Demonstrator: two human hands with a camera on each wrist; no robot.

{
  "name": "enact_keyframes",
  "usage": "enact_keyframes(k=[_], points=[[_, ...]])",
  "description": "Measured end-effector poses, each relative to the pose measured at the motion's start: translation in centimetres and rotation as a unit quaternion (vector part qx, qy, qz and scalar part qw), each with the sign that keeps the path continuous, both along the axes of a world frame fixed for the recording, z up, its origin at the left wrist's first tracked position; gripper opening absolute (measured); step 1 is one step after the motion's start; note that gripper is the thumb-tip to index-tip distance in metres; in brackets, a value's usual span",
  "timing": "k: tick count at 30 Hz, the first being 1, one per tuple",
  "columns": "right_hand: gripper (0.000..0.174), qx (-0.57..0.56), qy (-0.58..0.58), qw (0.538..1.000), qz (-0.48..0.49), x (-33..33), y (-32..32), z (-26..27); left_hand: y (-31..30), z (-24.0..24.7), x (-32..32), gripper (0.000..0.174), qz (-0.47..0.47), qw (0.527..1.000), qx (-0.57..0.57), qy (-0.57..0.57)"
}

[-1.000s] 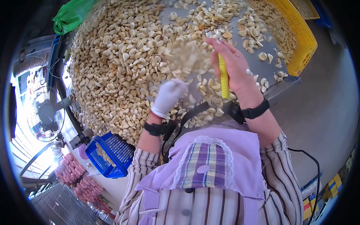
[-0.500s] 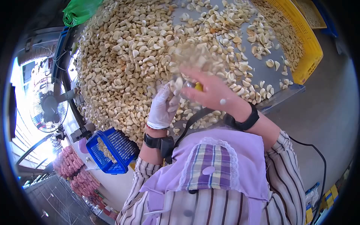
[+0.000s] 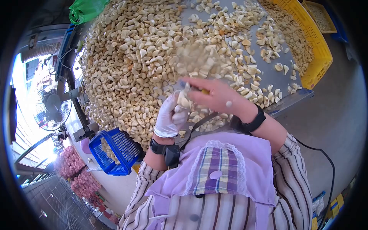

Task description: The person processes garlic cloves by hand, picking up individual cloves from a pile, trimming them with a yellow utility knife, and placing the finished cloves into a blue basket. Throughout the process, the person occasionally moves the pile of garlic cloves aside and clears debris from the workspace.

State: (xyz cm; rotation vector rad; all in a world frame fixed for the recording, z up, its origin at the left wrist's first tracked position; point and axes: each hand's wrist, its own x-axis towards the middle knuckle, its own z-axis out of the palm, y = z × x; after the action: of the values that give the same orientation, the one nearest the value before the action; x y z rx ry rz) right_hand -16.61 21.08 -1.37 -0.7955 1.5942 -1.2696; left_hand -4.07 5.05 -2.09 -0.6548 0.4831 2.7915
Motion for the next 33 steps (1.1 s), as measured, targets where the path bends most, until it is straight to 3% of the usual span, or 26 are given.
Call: enact_keyframes(k=[1, 2, 3, 5, 7, 8, 9, 10, 11, 12, 13, 16, 17, 18, 19, 20, 21, 23, 24, 25, 27, 28, 29, 30, 31, 33], points=[[0.051, 0.035, -0.058, 0.994, -0.082, -0.2, 0.1, -0.3, -0.2, -0.7, 0.4, 0.014, -0.019, 0.993, 0.091, 0.073], [0.045, 0.071, -0.115, 0.977, -0.163, -0.4, 0.1, -0.6, 0.0, -0.5, 0.8, 0.016, 0.005, 0.996, 0.062, 0.067], [0.045, 0.071, -0.115, 0.977, -0.162, -0.9, 0.3, -0.6, -0.1, -0.3, 0.8, 0.016, 0.005, 0.996, 0.062, 0.067], [0.038, -0.021, -0.253, 0.909, -0.329, -1.8, 0.9, -0.6, -0.2, 0.1, 0.5, 0.024, 0.057, 0.997, -0.042, -0.041], [0.038, -0.038, -0.264, 0.899, -0.347, -2.4, 1.6, -1.0, -0.9, -0.9, 0.6, 0.023, 0.071, 0.995, -0.061, -0.043], [0.038, -0.056, -0.274, 0.889, -0.363, -2.5, 1.9, -1.1, -1.2, -1.0, 0.4, 0.023, -0.050, 0.967, -0.247, -0.038], [0.038, -0.057, -0.274, 0.889, -0.363, -2.5, 2.0, -1.1, -1.4, -1.0, 0.2, 0.023, -0.167, 0.891, -0.421, -0.031], [0.039, -0.048, -0.274, 0.889, -0.363, -2.5, 2.0, -1.1, 0.4, -1.4, -0.2, 0.021, -0.171, 0.765, -0.615, 0.084], [0.040, -0.039, -0.275, 0.890, -0.362, -2.4, 1.9, -1.2, 1.2, -2.2, -0.7, 0.021, -0.169, 0.764, -0.617, 0.085], [0.040, -0.042, -0.274, 0.890, -0.361, -2.3, 1.9, -1.2, 1.6, -3.4, -1.1, 0.020, -0.296, 0.565, -0.754, 0.158], [0.038, -0.038, -0.273, 0.891, -0.361, -2.2, 1.9, -1.3, 1.9, -4.4, -1.3, 0.019, -0.399, 0.320, -0.832, 0.216], [0.036, -0.040, -0.274, 0.893, -0.354, -2.0, 1.6, -1.4, 1.7, -5.5, -1.8, 0.017, -0.375, 0.364, -0.818, 0.242], [0.035, -0.036, -0.280, 0.893, -0.352, -1.9, 1.8, -1.4, 1.4, -5.0, -2.0, 0.017, -0.372, 0.358, -0.822, 0.241], [0.034, -0.033, -0.279, 0.894, -0.348, -1.8, 1.9, -1.4, 1.0, -4.4, -2.1, 0.019, -0.309, 0.566, -0.726, 0.238], [0.034, -0.041, -0.275, 0.896, -0.347, -1.8, 2.0, -1.1, 0.4, -3.7, -2.2, 0.022, -0.229, 0.741, -0.589, 0.226], [0.034, -0.037, -0.276, 0.894, -0.351, -1.9, 2.1, -0.8, -1.3, -2.7, -2.1, 0.029, -0.262, 0.873, -0.411, 0.023], [0.035, -0.032, -0.276, 0.893, -0.355, -1.8, 2.1, -0.4, -2.0, -3.0, -1.8, 0.033, -0.125, 0.938, -0.315, 0.065], [0.038, -0.035, -0.263, 0.900, -0.346, -1.8, 2.0, 0.0, -2.8, -2.4, -1.5, 0.040, 0.035, 0.976, -0.200, 0.085], [0.037, -0.034, -0.268, 0.897, -0.350, -1.9, 1.9, 0.0, -4.0, -2.2, -2.0, 0.045, 0.068, 0.960, -0.219, 0.158], [0.037, -0.033, -0.273, 0.894, -0.354, -1.8, 1.9, -0.1, -5.0, -2.0, -2.8, 0.037, 0.108, 0.947, -0.254, 0.162], [0.036, -0.037, -0.265, 0.900, -0.346, -1.7, 1.6, -0.5, -7.9, -2.5, -4.6, 0.026, 0.161, 0.889, -0.429, -0.010], [0.035, -0.034, -0.267, 0.902, -0.337, -1.6, 1.5, -0.6, -8.9, -2.2, -5.7, 0.026, 0.176, 0.834, -0.517, -0.074], [0.035, -0.029, -0.269, 0.905, -0.329, -1.5, 1.3, -0.8, -9.8, -2.1, -6.8, 0.026, 0.186, 0.832, -0.519, -0.070], [0.035, -0.033, -0.253, 0.912, -0.321, -1.3, 1.2, -1.0, -10.7, -2.3, -7.8, 0.032, 0.161, 0.702, -0.689, -0.082], [0.035, -0.040, -0.247, 0.916, -0.315, -1.2, 1.1, -0.9, -11.6, -2.7, -8.6, 0.037, 0.130, 0.539, -0.827, -0.094], [0.035, -0.017, -0.255, 0.921, -0.294, -1.0, 0.8, -0.5, -13.1, -4.1, -9.4, 0.042, 0.062, 0.436, -0.892, -0.103]])
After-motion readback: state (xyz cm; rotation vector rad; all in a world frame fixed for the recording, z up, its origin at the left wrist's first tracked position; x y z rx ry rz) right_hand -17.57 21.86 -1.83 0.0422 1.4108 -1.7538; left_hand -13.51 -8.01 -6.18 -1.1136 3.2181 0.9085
